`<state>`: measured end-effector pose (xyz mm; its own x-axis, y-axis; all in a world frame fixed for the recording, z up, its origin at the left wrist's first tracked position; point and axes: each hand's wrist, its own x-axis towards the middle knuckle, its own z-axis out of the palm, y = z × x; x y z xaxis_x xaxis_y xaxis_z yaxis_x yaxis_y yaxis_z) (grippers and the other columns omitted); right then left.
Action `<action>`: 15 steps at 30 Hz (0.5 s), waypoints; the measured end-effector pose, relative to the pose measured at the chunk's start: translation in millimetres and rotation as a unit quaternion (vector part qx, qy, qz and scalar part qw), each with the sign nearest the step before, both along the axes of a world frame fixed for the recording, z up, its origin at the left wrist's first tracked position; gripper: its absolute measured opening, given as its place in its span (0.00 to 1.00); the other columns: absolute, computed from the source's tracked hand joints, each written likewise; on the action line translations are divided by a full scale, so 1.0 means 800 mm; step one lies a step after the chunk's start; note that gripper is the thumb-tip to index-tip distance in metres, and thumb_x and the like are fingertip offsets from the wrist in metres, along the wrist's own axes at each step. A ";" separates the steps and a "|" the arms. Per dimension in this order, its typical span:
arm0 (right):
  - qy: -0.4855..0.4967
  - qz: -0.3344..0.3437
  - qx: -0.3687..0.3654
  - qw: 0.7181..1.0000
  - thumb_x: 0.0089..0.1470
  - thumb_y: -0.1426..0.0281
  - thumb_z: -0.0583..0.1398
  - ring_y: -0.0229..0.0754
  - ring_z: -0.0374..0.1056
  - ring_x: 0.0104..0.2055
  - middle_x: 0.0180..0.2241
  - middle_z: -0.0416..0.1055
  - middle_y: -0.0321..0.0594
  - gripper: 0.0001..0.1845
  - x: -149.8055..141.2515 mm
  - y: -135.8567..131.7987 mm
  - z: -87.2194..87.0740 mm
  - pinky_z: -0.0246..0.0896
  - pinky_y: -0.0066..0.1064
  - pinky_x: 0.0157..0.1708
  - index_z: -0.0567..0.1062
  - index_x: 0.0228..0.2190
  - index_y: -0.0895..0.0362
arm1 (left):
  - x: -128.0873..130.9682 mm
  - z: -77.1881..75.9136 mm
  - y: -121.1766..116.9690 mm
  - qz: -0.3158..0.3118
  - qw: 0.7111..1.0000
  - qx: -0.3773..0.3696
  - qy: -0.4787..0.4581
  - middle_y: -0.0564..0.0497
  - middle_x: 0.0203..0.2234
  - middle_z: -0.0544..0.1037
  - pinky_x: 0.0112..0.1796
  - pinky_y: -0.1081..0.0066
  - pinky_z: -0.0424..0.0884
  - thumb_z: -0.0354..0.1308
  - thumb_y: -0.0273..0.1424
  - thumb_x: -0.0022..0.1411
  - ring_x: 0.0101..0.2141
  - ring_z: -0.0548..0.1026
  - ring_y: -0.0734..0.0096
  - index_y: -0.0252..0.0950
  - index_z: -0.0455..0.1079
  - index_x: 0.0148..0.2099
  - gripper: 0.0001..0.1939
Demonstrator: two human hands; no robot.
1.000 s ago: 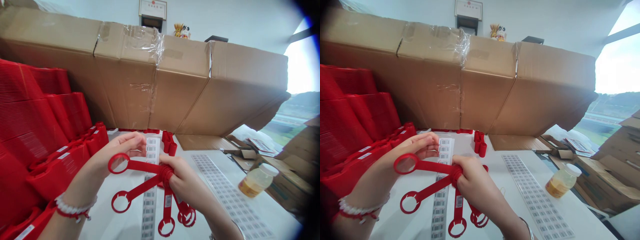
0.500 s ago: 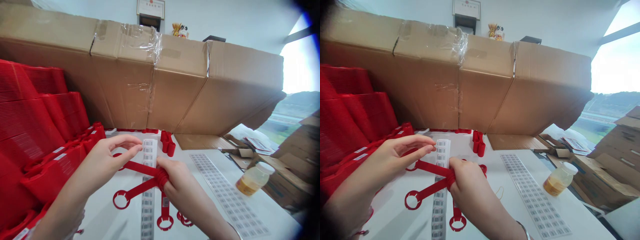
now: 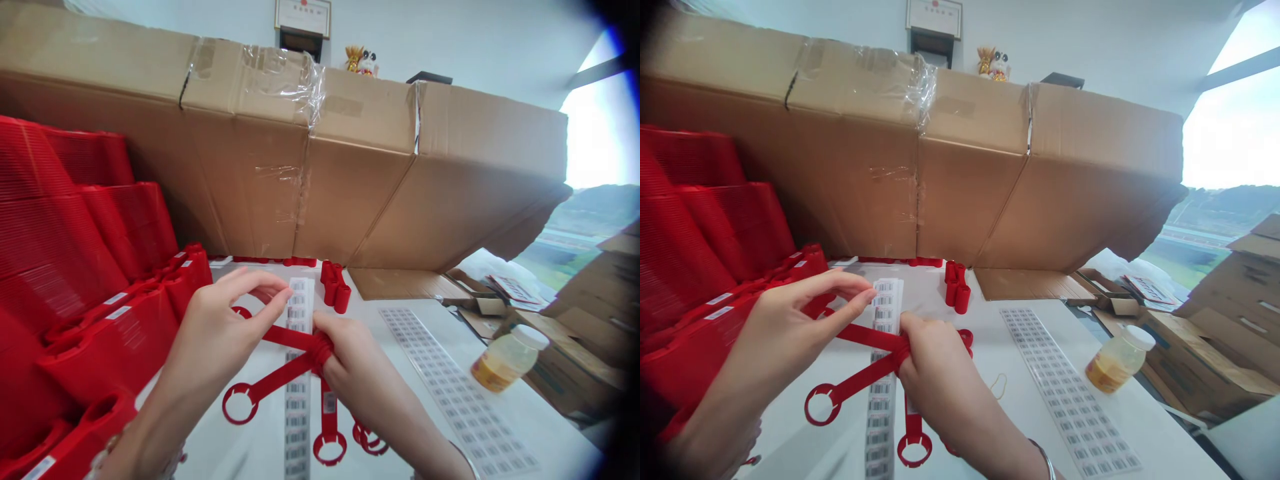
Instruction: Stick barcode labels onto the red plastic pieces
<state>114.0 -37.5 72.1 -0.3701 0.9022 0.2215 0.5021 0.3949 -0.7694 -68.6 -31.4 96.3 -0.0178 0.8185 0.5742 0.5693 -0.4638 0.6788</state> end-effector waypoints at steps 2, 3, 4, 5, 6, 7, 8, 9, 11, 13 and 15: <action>0.023 0.011 -0.022 0.999 0.52 0.82 0.53 0.38 0.68 0.28 0.27 0.76 0.36 0.14 0.001 0.010 -0.005 0.63 0.28 0.29 0.76 0.29 0.56 | 0.003 0.003 -0.007 -0.014 0.999 0.032 0.017 0.63 0.29 0.81 0.63 0.62 0.61 0.64 0.36 0.64 0.33 0.78 0.70 0.47 0.77 0.33 0.06; 0.034 0.014 -0.032 0.999 0.52 0.82 0.52 0.38 0.67 0.28 0.27 0.76 0.36 0.14 0.001 0.016 -0.007 0.62 0.28 0.29 0.75 0.29 0.56 | 0.003 0.004 -0.011 -0.019 0.999 0.040 0.016 0.63 0.28 0.81 0.66 0.60 0.56 0.63 0.36 0.65 0.32 0.78 0.70 0.46 0.76 0.33 0.06; 0.045 0.016 -0.041 0.998 0.51 0.81 0.52 0.38 0.67 0.27 0.27 0.76 0.36 0.14 0.003 0.022 -0.009 0.61 0.28 0.28 0.75 0.28 0.56 | 0.003 0.006 -0.014 -0.018 0.999 0.042 0.010 0.63 0.29 0.81 0.67 0.59 0.55 0.63 0.37 0.65 0.32 0.78 0.70 0.46 0.76 0.33 0.07; 0.056 0.016 -0.047 0.997 0.51 0.82 0.52 0.38 0.66 0.27 0.26 0.75 0.36 0.14 0.004 0.029 -0.010 0.61 0.28 0.27 0.75 0.27 0.56 | 0.001 0.007 -0.018 -0.010 0.999 0.040 0.000 0.62 0.30 0.80 0.67 0.58 0.56 0.63 0.39 0.65 0.34 0.78 0.68 0.47 0.76 0.34 0.07; 0.072 0.017 -0.049 0.996 0.50 0.82 0.52 0.38 0.66 0.27 0.26 0.75 0.35 0.14 0.006 0.035 -0.011 0.60 0.28 0.27 0.75 0.27 0.56 | -0.001 0.007 -0.020 0.008 0.999 0.035 -0.008 0.60 0.32 0.80 0.65 0.58 0.59 0.63 0.41 0.66 0.36 0.78 0.66 0.47 0.75 0.35 0.07; 0.092 0.018 -0.048 0.994 0.49 0.82 0.51 0.38 0.66 0.27 0.25 0.74 0.35 0.15 0.009 0.040 -0.011 0.61 0.28 0.27 0.75 0.26 0.56 | -0.003 0.007 -0.021 0.026 0.999 0.028 -0.016 0.59 0.35 0.80 0.63 0.57 0.62 0.62 0.43 0.66 0.40 0.78 0.64 0.47 0.75 0.38 0.08; 0.115 0.019 -0.046 0.992 0.48 0.82 0.51 0.38 0.66 0.28 0.25 0.74 0.35 0.16 0.012 0.045 -0.009 0.61 0.28 0.28 0.76 0.27 0.56 | -0.006 0.006 -0.020 0.041 0.999 0.024 -0.022 0.57 0.39 0.80 0.61 0.56 0.64 0.62 0.45 0.65 0.44 0.77 0.60 0.47 0.74 0.43 0.10; 0.139 0.018 -0.045 0.989 0.47 0.82 0.51 0.38 0.67 0.29 0.25 0.75 0.35 0.17 0.016 0.049 -0.008 0.62 0.28 0.29 0.77 0.27 0.57 | -0.008 0.004 -0.018 0.051 0.998 0.030 -0.025 0.54 0.45 0.78 0.60 0.55 0.66 0.64 0.46 0.63 0.50 0.76 0.57 0.47 0.71 0.49 0.16; 0.181 0.006 -0.053 0.982 0.47 0.81 0.51 0.39 0.68 0.29 0.26 0.75 0.35 0.19 0.023 0.055 -0.003 0.63 0.28 0.29 0.80 0.30 0.57 | -0.009 -0.001 -0.012 0.048 0.998 0.047 -0.009 0.46 0.60 0.68 0.63 0.53 0.63 0.67 0.46 0.60 0.61 0.67 0.50 0.45 0.58 0.63 0.35; 0.211 -0.018 -0.078 0.974 0.48 0.79 0.53 0.39 0.68 0.27 0.25 0.75 0.35 0.18 0.028 0.059 0.001 0.62 0.28 0.27 0.81 0.33 0.58 | -0.006 -0.006 -0.009 0.034 0.997 0.070 0.018 0.41 0.68 0.54 0.66 0.52 0.57 0.69 0.45 0.57 0.67 0.57 0.47 0.43 0.46 0.69 0.47; 0.237 -0.038 -0.100 0.966 0.48 0.77 0.55 0.39 0.68 0.25 0.25 0.75 0.35 0.17 0.032 0.061 0.003 0.61 0.28 0.25 0.82 0.36 0.58 | 0.000 -0.008 -0.013 0.030 0.998 0.061 0.008 0.45 0.67 0.55 0.64 0.55 0.60 0.68 0.45 0.58 0.65 0.58 0.50 0.47 0.50 0.67 0.42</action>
